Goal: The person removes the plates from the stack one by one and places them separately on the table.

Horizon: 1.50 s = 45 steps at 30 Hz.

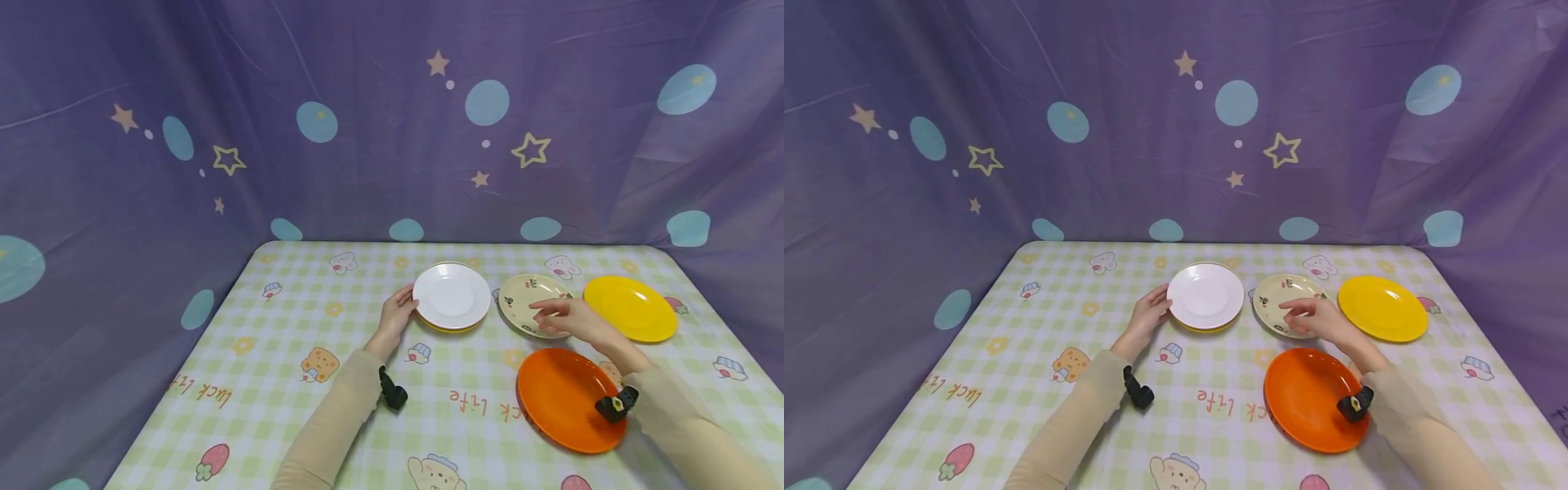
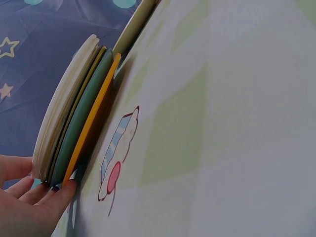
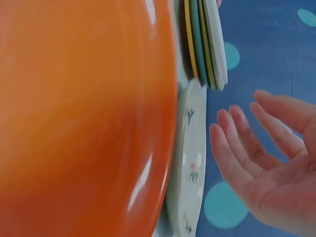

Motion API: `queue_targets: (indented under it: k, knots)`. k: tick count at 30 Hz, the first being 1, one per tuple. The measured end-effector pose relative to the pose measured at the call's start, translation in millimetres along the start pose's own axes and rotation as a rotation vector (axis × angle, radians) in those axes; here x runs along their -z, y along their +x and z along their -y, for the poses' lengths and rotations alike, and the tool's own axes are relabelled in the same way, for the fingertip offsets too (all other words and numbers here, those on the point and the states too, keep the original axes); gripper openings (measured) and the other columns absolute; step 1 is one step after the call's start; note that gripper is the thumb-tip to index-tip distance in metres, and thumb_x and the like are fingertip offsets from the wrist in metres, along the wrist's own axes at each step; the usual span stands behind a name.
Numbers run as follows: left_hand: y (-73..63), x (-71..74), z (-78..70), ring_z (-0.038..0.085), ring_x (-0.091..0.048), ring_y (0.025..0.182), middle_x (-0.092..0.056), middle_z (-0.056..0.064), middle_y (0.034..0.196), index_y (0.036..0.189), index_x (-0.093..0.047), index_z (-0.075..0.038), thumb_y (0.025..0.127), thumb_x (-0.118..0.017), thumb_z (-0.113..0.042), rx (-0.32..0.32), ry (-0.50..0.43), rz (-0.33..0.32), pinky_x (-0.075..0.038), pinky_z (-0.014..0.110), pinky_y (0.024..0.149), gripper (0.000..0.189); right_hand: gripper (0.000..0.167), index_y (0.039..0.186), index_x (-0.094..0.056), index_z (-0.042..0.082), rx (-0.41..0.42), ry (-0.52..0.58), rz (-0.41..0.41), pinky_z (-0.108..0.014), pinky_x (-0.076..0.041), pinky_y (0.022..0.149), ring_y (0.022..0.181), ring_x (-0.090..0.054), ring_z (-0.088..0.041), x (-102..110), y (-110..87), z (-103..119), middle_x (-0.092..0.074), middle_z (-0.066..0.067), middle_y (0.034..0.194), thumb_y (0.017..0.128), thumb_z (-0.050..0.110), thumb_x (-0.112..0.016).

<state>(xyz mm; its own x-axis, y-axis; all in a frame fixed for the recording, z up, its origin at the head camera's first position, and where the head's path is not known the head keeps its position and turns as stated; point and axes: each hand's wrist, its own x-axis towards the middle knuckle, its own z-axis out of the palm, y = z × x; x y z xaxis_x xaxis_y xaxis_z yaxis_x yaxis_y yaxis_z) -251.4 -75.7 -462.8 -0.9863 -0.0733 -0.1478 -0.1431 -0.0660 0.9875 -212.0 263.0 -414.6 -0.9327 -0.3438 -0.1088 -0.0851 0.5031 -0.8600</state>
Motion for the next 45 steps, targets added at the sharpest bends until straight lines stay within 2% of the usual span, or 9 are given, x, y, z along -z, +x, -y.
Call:
queue_targets:
  k: [3, 7, 18, 22, 28, 30, 36, 39, 45]
  knots:
    - [0.0, -0.2, -0.6, 0.036, -0.05, 0.138, -0.05, 0.027, 0.15, 0.148, -0.049, 0.008, 0.102, -0.053, 0.008, 0.001, -0.001, -0.003, -0.052, 0.04, 0.103, 0.046, 0.043, 0.135, -0.053, -0.019, -0.004, 0.011, -0.011, -0.027, -0.061, 0.078, 0.087, -0.072, -0.02, -7, 12.5, 6, -0.07, -0.026, 0.111, 0.1, 0.003, -0.064]
    - [0.5, -0.6, -0.7, 0.036, -0.051, 0.138, -0.051, 0.027, 0.15, 0.147, -0.049, 0.009, 0.101, -0.054, 0.007, 0.002, 0.003, -0.008, -0.052, 0.04, 0.103, 0.046, 0.043, 0.135, -0.052, -0.019, -0.006, 0.036, -0.025, -0.029, -0.062, 0.078, 0.087, -0.071, -0.016, -15, 26.3, 12, -0.069, -0.028, 0.113, 0.099, 0.001, -0.065]
    - [0.3, -0.5, -1.1, 0.036, -0.051, 0.137, -0.051, 0.026, 0.15, 0.147, -0.049, 0.009, 0.102, -0.053, 0.007, -0.003, 0.007, -0.008, -0.052, 0.041, 0.103, 0.046, 0.049, 0.144, -0.042, -0.021, -0.1, 0.242, -0.047, -0.027, -0.061, 0.081, 0.086, -0.066, -0.004, -34, 52.7, 25, -0.065, -0.03, 0.121, 0.102, -0.003, -0.058]
    - [1.3, -0.5, -0.7, 0.036, -0.051, 0.137, -0.051, 0.026, 0.15, 0.148, -0.049, 0.008, 0.102, -0.053, 0.007, 0.0, 0.012, -0.007, -0.052, 0.04, 0.103, 0.046, 0.05, 0.145, -0.036, -0.023, -0.116, 0.316, -0.058, -0.026, -0.061, 0.081, 0.082, -0.066, -0.005, -42, 61.5, 25, -0.066, -0.027, 0.117, 0.102, -0.006, -0.055]
    - [1.7, -0.3, 0.8, 0.036, -0.052, 0.136, -0.051, 0.026, 0.15, 0.148, -0.049, 0.008, 0.102, -0.054, 0.007, 0.0, 0.02, -0.007, -0.052, 0.04, 0.104, 0.046, 0.051, 0.146, -0.034, -0.025, -0.12, 0.419, -0.081, -0.028, -0.061, 0.081, 0.079, -0.066, -0.005, -51, 70.0, 20, -0.068, -0.012, 0.101, 0.102, -0.008, -0.054]
    - [1.7, -0.4, 0.9, 0.036, -0.052, 0.136, -0.051, 0.026, 0.15, 0.148, -0.049, 0.008, 0.102, -0.054, 0.007, -0.003, 0.02, -0.005, -0.052, 0.04, 0.104, 0.046, 0.051, 0.146, -0.033, -0.025, -0.118, 0.424, -0.088, -0.027, -0.061, 0.081, 0.079, -0.066, -0.004, -53, 71.5, 19, -0.069, -0.008, 0.098, 0.102, -0.008, -0.054]
    - [1.6, -0.3, 1.3, 0.036, -0.053, 0.135, -0.051, 0.025, 0.15, 0.148, -0.05, 0.007, 0.102, -0.054, 0.006, 0.002, 0.018, -0.003, -0.052, 0.039, 0.104, 0.046, 0.052, 0.144, -0.039, -0.024, -0.119, 0.38, -0.113, -0.024, -0.06, 0.078, 0.079, -0.066, -0.004, -56, 73.9, 18, -0.074, -0.011, 0.102, 0.101, -0.004, -0.059]
    - [1.1, -0.1, 1.6, 0.036, -0.053, 0.135, -0.051, 0.025, 0.15, 0.148, -0.05, 0.007, 0.102, -0.053, 0.006, 0.003, 0.016, -0.002, -0.052, 0.04, 0.104, 0.046, 0.053, 0.144, -0.039, -0.023, -0.122, 0.39, -0.123, -0.022, -0.059, 0.075, 0.078, -0.065, -0.005, -58, 75.1, 17, -0.073, -0.011, 0.104, 0.1, -0.004, -0.061]
    - [-0.3, 0.6, 1.0, 0.036, -0.052, 0.136, -0.05, 0.026, 0.15, 0.148, -0.049, 0.008, 0.102, -0.053, 0.006, -0.002, 0.017, 0.002, -0.051, 0.04, 0.105, 0.046, 0.055, 0.146, -0.038, -0.022, -0.145, 0.453, -0.155, -0.019, -0.057, 0.069, 0.072, -0.064, -0.006, -63, 78.9, 16, -0.066, -0.006, 0.095, 0.098, -0.008, -0.061]
